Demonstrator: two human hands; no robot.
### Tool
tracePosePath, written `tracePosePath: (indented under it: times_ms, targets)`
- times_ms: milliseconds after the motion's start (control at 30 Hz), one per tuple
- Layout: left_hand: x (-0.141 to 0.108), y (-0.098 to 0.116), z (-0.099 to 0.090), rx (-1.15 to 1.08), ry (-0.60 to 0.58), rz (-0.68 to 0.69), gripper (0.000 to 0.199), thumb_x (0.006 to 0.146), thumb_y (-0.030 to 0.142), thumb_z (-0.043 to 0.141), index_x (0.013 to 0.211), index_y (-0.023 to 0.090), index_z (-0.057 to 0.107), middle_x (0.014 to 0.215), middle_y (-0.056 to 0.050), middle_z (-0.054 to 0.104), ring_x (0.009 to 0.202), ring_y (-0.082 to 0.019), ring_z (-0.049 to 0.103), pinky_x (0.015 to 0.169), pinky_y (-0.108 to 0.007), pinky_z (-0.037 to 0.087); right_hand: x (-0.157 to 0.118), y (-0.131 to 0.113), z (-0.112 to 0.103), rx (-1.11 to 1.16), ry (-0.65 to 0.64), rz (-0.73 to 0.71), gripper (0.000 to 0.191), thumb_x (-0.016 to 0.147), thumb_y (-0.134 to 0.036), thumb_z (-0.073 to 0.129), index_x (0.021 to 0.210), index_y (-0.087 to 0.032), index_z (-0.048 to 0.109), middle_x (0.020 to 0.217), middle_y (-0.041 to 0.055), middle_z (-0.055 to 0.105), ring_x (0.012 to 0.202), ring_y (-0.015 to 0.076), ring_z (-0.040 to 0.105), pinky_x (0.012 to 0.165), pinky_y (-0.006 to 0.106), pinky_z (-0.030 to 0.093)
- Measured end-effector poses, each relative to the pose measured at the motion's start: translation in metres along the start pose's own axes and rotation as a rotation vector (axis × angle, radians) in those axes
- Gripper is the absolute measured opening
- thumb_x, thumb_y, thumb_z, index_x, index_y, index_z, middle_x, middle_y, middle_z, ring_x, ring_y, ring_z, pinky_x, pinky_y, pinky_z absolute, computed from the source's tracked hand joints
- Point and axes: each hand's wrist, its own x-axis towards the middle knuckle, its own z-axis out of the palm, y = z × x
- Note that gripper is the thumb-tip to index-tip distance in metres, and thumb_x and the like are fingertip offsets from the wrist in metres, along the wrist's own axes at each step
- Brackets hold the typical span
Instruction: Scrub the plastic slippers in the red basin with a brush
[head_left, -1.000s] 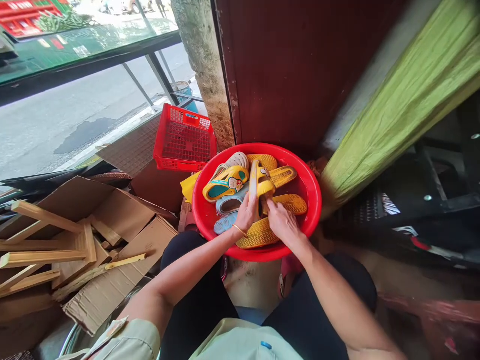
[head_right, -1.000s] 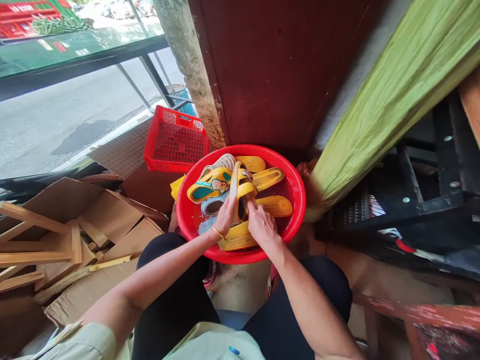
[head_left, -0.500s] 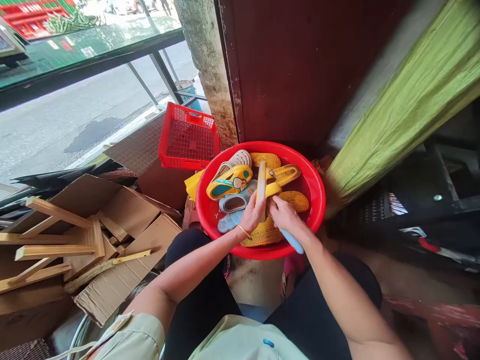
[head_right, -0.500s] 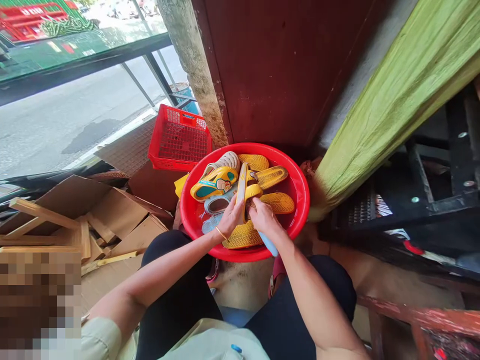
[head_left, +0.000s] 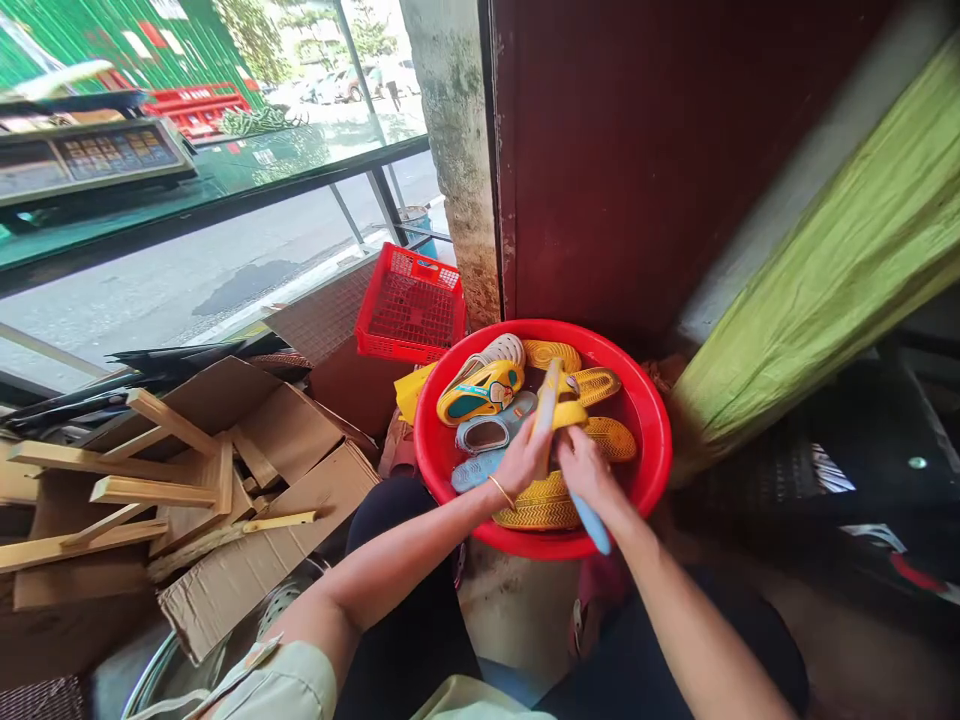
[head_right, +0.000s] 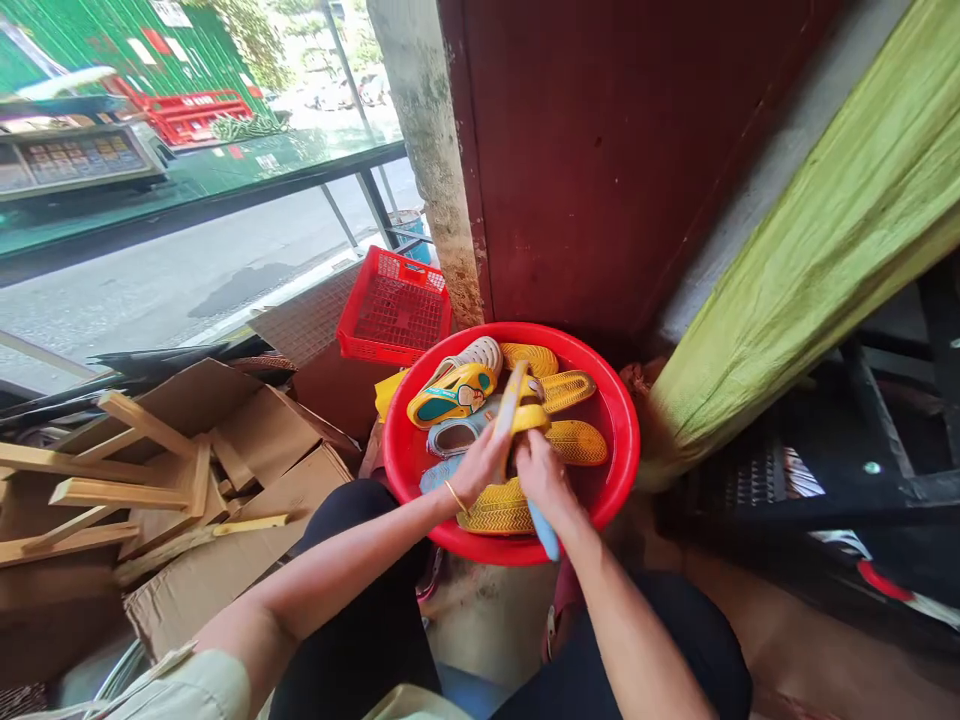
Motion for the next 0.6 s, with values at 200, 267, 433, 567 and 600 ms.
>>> tracePosePath:
  times_ms: [200, 267, 433, 567, 600]
  targets:
    - [0.023, 0.011, -0.021, 0.124, 0.209, 0.077, 0.043, 0.102, 0.044, 0.05, 0.128, 0.014, 0.066, 0.124, -0.013, 0.073, 0.117, -0.027, 0.066, 0.111, -0.045, 0.051, -0.026, -0.015, 0.007, 0.074, -0.224, -0.084, 0.041, 0.099, -0.026, 0.047, 0.133, -0.02, 0.068, 0.097, 0.0075, 0.079, 0.088, 0.0196, 0.074, 0.076, 0.025, 0.056]
    - [0.037, 0.019, -0.046, 0.214, 0.276, 0.14, 0.046, 0.103, 0.048, 0.048, 0.133, 0.017, 0.064, 0.124, -0.011, 0.072, 0.117, -0.027, 0.066, 0.108, -0.046, 0.052, -0.041, -0.018, 0.006, 0.115, -0.304, -0.143, 0.043, 0.097, -0.026, 0.052, 0.137, -0.022, 0.068, 0.11, 0.0076, 0.079, 0.096, 0.0194, 0.074, 0.082, 0.025, 0.057]
    - [0.041, 0.041, -0.091, 0.685, 0.36, 0.317, 0.064, 0.094, 0.057, 0.062, 0.149, 0.024, 0.056, 0.149, -0.013, 0.057, 0.139, -0.032, 0.052, 0.118, -0.051, 0.042, -0.038, 0.002, -0.044, 0.142, -0.361, 0.135, 0.051, 0.097, -0.03, 0.054, 0.147, -0.022, 0.061, 0.087, 0.0019, 0.076, 0.054, 0.0113, 0.062, 0.051, 0.02, 0.05]
    - [0.025, 0.054, -0.096, 1.132, 0.212, 0.24, 0.066, 0.087, 0.046, 0.07, 0.15, 0.03, 0.057, 0.165, -0.013, 0.039, 0.148, -0.04, 0.041, 0.121, -0.059, 0.033, -0.023, 0.016, -0.093, 0.094, -0.061, 0.287, 0.057, 0.096, -0.038, 0.054, 0.15, -0.02, 0.057, 0.08, 0.0016, 0.074, 0.045, 0.0125, 0.06, 0.043, 0.022, 0.047]
    - [0.021, 0.056, -0.094, 1.197, 0.164, 0.224, 0.067, 0.086, 0.042, 0.071, 0.151, 0.031, 0.056, 0.166, -0.013, 0.037, 0.149, -0.041, 0.04, 0.121, -0.06, 0.032, -0.021, 0.018, -0.101, 0.079, -0.004, 0.296, 0.058, 0.095, -0.039, 0.056, 0.15, -0.019, 0.057, 0.08, 0.0021, 0.074, 0.046, 0.0135, 0.061, 0.043, 0.023, 0.048]
